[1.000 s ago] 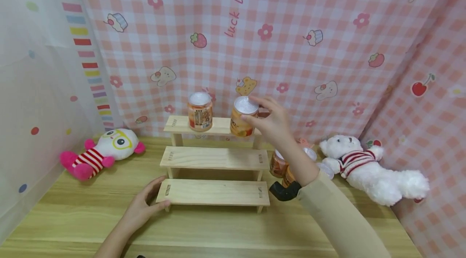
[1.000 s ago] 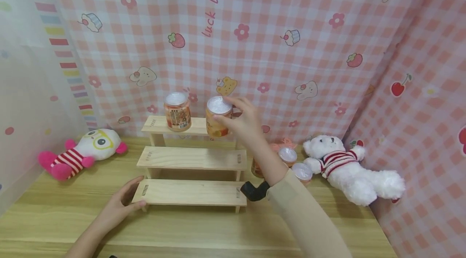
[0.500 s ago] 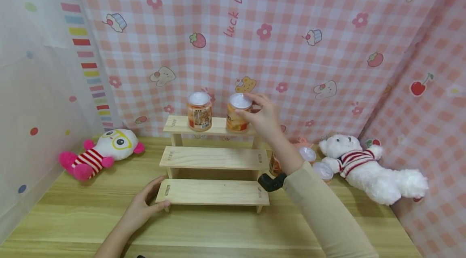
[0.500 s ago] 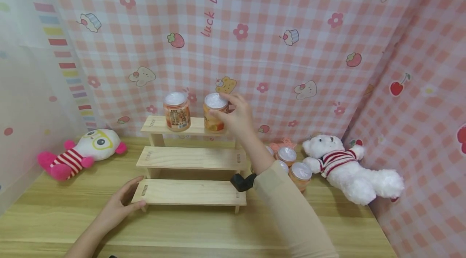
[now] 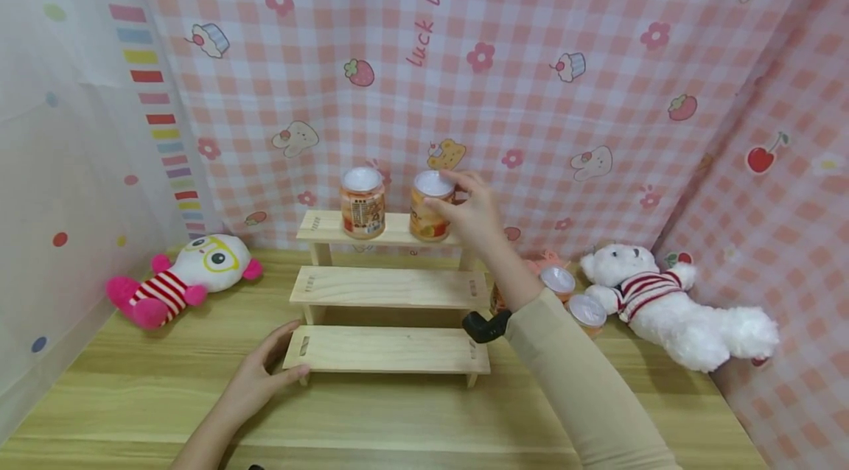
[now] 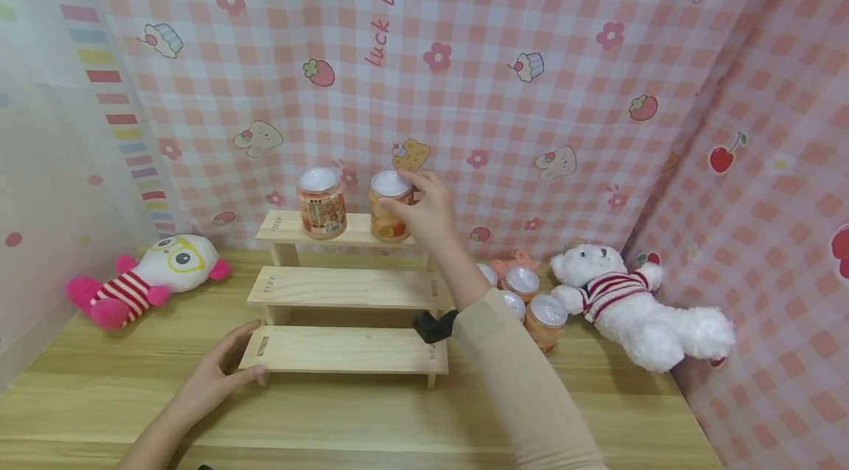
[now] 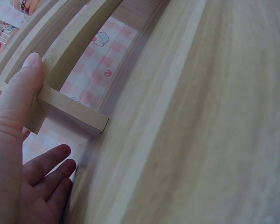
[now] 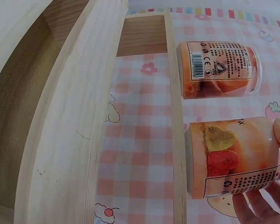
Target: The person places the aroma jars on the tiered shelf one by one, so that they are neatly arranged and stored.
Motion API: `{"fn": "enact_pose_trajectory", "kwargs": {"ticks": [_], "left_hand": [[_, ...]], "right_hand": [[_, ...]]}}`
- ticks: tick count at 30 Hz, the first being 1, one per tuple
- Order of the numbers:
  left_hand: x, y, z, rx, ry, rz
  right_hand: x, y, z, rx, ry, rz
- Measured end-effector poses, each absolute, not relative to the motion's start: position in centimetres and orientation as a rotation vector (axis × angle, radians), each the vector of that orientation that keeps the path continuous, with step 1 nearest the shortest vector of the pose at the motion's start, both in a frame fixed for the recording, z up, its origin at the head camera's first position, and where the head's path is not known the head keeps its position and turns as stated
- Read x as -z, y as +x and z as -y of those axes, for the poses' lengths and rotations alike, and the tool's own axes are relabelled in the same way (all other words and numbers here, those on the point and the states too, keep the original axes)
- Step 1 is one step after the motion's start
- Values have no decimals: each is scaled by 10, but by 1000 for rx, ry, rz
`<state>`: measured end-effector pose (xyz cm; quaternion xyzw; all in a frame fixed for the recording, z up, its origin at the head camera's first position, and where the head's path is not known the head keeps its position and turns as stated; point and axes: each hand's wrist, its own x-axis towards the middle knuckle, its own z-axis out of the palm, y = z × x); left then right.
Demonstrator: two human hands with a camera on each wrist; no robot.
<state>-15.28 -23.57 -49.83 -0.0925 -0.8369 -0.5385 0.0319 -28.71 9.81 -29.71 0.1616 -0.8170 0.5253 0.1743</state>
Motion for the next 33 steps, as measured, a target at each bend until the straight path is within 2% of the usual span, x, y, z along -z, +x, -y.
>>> {"fn": "enact_pose_trajectory", "kwargs": {"ticks": [22,33], "left_hand": [[498,-152,235,1656,-280,2573],[499,-152,236,1646,-260,2593]], "right_hand": [[298,-281,-104,-1570,468,2317],[313,-255,-126,-1618,471,2232]]}}
